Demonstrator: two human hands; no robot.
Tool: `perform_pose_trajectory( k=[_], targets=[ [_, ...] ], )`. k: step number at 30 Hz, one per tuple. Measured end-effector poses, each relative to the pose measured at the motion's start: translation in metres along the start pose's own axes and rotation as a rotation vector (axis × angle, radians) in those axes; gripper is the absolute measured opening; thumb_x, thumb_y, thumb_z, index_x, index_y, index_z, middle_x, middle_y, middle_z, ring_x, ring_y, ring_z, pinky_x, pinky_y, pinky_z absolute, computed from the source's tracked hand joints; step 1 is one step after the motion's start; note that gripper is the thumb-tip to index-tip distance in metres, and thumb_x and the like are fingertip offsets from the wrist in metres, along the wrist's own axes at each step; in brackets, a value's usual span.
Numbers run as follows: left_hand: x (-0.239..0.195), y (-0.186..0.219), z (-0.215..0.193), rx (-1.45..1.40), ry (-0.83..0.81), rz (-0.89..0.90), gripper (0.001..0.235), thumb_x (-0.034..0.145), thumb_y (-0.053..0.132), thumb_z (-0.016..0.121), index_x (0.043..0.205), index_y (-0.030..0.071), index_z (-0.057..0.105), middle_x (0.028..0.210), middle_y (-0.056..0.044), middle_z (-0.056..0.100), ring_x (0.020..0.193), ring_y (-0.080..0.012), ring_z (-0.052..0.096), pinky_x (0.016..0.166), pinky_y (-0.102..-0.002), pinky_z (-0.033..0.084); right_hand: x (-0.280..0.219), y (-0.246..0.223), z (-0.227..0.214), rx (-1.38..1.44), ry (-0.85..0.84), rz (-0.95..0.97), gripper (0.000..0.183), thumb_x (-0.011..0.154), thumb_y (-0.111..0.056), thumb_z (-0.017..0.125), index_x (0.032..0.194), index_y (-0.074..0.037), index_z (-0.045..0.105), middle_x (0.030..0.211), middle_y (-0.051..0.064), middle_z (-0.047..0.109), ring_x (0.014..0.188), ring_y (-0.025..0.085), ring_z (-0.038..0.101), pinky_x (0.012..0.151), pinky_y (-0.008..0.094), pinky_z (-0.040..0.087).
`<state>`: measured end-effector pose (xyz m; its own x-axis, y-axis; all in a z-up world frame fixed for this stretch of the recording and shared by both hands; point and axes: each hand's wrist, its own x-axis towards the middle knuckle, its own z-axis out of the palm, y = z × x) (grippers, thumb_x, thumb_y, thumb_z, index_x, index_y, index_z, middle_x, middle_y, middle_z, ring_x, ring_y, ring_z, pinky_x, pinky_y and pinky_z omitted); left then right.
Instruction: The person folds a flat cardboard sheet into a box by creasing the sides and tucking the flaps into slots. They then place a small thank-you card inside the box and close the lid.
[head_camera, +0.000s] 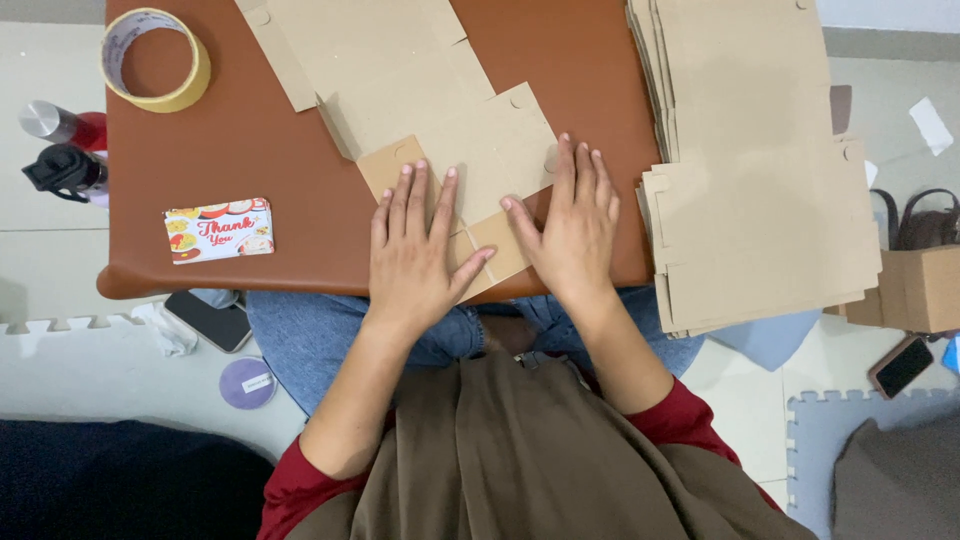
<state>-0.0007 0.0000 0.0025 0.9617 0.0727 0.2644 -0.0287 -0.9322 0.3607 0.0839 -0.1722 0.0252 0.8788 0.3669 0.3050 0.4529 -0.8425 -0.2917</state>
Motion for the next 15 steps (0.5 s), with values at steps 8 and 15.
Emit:
perform_pose_trajectory(
  k=[8,15],
  targets=[
    [0.0,0.0,-0.002,-0.019,0.0,0.007,0.087,0.096,0.068,0.051,0.159,0.011,0.032,0.157,-0.026,0.033,0.151,-0.0402,0.024,0.121,-0.053,0.016,0.008,0.009,0.001,0.259,-0.03,0.008,0.09,0.087,-0.035,0.085,0.153,0.0,0.036,0.118,0.019,0.052,0.117,0.043,0.05,0.099,0.051,0.038],
    [0.0,-0.001,-0.001,0.0,0.0,0.01,0.088,0.095,0.069,0.051,0.159,0.011,0.032,0.158,-0.026,0.032,0.151,-0.0399,0.024,0.121,-0.054,0.016,0.029,0.013,-0.007,0.24,-0.141,0.123,0.111,0.069,-0.045,0.096,0.154,-0.003,0.039,0.113,0.014,0.049,0.11,0.036,0.043,0.1,0.046,0.033]
  ],
)
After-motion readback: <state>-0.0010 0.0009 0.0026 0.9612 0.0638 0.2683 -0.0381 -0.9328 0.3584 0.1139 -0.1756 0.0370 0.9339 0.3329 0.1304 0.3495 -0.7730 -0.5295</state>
